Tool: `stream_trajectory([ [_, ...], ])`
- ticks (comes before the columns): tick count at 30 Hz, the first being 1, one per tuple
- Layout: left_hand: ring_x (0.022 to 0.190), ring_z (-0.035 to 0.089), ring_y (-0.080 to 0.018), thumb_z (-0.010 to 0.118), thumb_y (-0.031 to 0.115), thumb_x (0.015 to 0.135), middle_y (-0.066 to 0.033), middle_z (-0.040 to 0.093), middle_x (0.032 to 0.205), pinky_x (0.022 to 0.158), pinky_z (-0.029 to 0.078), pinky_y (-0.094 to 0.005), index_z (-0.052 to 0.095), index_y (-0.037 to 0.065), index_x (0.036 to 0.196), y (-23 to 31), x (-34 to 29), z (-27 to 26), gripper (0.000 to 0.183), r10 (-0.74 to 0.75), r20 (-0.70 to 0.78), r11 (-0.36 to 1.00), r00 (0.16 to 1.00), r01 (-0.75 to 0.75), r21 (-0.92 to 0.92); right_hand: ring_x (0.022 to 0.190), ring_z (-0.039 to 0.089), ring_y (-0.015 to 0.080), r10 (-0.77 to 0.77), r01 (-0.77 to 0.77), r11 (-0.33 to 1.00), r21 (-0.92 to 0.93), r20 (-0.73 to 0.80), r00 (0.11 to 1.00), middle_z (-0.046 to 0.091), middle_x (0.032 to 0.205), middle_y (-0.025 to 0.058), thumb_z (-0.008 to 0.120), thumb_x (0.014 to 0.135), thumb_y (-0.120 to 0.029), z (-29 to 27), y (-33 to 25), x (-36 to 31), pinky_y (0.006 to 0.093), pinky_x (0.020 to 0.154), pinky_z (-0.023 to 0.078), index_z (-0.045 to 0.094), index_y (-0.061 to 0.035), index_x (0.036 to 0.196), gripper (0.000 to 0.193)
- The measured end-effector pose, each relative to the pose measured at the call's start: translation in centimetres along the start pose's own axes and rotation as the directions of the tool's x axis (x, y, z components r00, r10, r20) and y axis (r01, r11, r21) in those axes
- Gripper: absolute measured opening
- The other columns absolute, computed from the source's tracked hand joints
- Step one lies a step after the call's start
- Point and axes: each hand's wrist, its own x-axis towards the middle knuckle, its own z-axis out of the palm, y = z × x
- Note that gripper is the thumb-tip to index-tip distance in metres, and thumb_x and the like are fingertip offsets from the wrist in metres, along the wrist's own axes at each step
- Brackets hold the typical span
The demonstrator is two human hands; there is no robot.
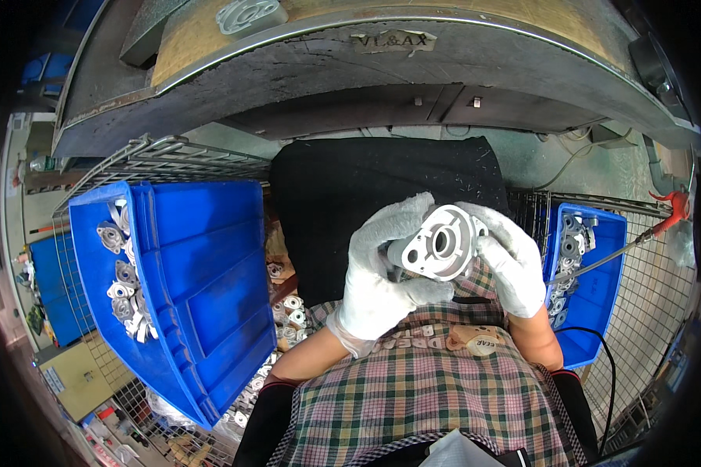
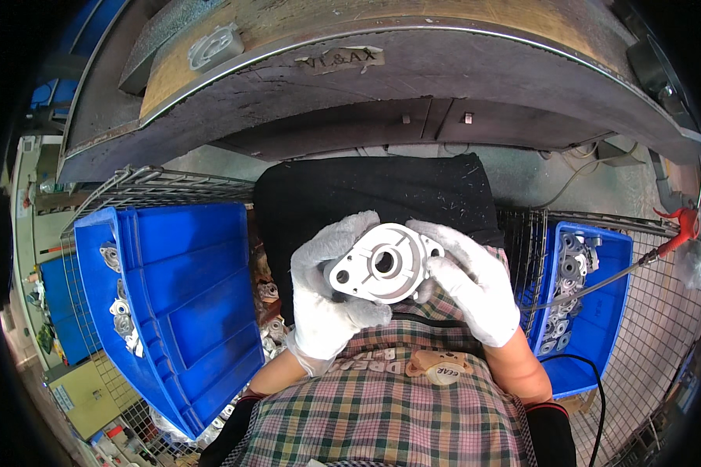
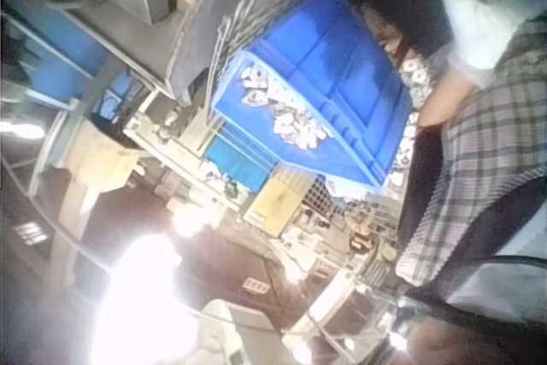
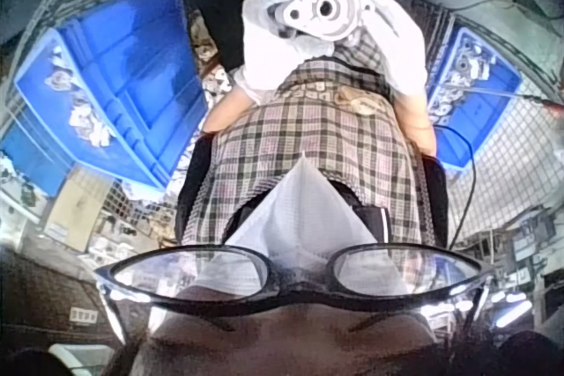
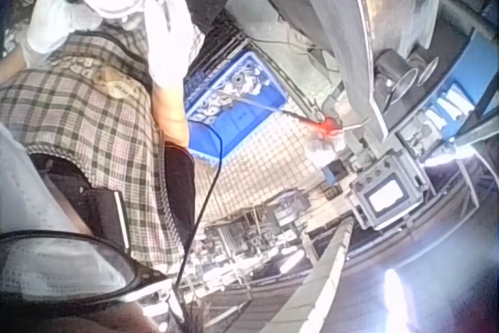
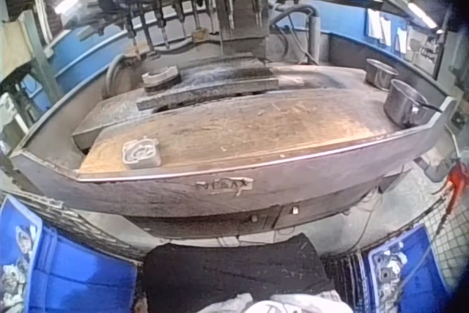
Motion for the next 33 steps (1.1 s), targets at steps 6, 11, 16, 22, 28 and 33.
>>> stream_trajectory([
  [6,0.12,0.053,-0.0241,0.09,0.017,0.055,-0.0162,0.049,0.134,0.1,0.046,-0.0361,0.049,0.001,0.129,-0.6,-0.1,0.4,0.086,0.066,0.003,0.984,0.998,-0.065,-0.168,0.075,0.061,0.0115,0.041,-0.04,0.999,0.032,-0.048,0.998,0.063,0.112,0.0144,0.059,0.09,-0.008,0.2,-0.8,-0.1,0.0243,0.071,0.05,0.051,0.0076,0.127,0.042],
  [11,0.122,0.052,-0.0247,0.089,0.014,0.058,-0.0154,0.049,0.135,0.102,0.045,-0.0369,0.045,0.002,0.133,-0.9,-0.2,0.6,0.088,0.108,-0.017,0.976,0.994,-0.109,-0.19,0.076,0.061,0.0116,0.044,-0.041,0.998,0.039,-0.076,0.996,0.063,0.113,0.0147,0.062,0.087,-0.009,0.2,-1.5,-0.3,0.0243,0.072,0.051,0.052,0.0075,0.127,0.044],
  [16,0.124,0.05,-0.0254,0.089,0.014,0.058,-0.0159,0.048,0.136,0.103,0.044,-0.0373,0.045,0.002,0.133,-0.6,-0.1,0.2,0.088,0.059,0.026,0.982,0.998,-0.053,-0.18,0.086,0.062,0.0132,0.006,-0.001,0.999,0.038,-0.124,0.992,0.06,0.123,0.0164,0.064,0.086,-0.008,0.1,-1.3,-0.4,0.0257,0.079,0.05,0.052,0.007,0.127,0.045],
  [22,0.124,0.05,-0.0252,0.088,0.015,0.061,-0.0155,0.049,0.135,0.105,0.041,-0.0377,0.045,0.002,0.134,-0.5,0.0,0.1,0.086,0.037,0.035,0.985,0.999,-0.03,-0.168,0.085,0.063,0.0142,0.051,-0.043,0.995,0.085,-0.104,0.993,0.06,0.122,0.0167,0.065,0.085,-0.005,-0.1,-1.7,-0.5,0.0259,0.076,0.051,0.052,0.0071,0.126,0.045],
  [28,0.124,0.049,-0.0254,0.087,0.018,0.063,-0.0155,0.049,0.135,0.105,0.039,-0.0379,0.045,0.002,0.133,-0.4,0.0,0.2,0.083,0.03,0.057,0.988,0.998,-0.021,-0.154,0.087,0.063,0.015,0.046,-0.035,0.994,0.1,-0.108,0.993,0.06,0.122,0.0166,0.065,0.085,-0.005,-0.1,-1.8,-0.6,0.0261,0.075,0.052,0.052,0.0072,0.126,0.045],
  [33,0.126,0.048,-0.0257,0.086,0.019,0.065,-0.0159,0.048,0.136,0.107,0.037,-0.0384,0.046,0.001,0.133,-0.7,-0.1,-0.1,0.082,0.025,0.075,0.997,0.997,-0.02,-0.069,0.09,0.063,0.0161,0.034,-0.025,0.997,0.075,-0.121,0.992,0.06,0.122,0.0169,0.066,0.084,-0.005,-0.1,-1.9,-0.6,0.0271,0.078,0.052,0.052,0.0073,0.126,0.046],
])
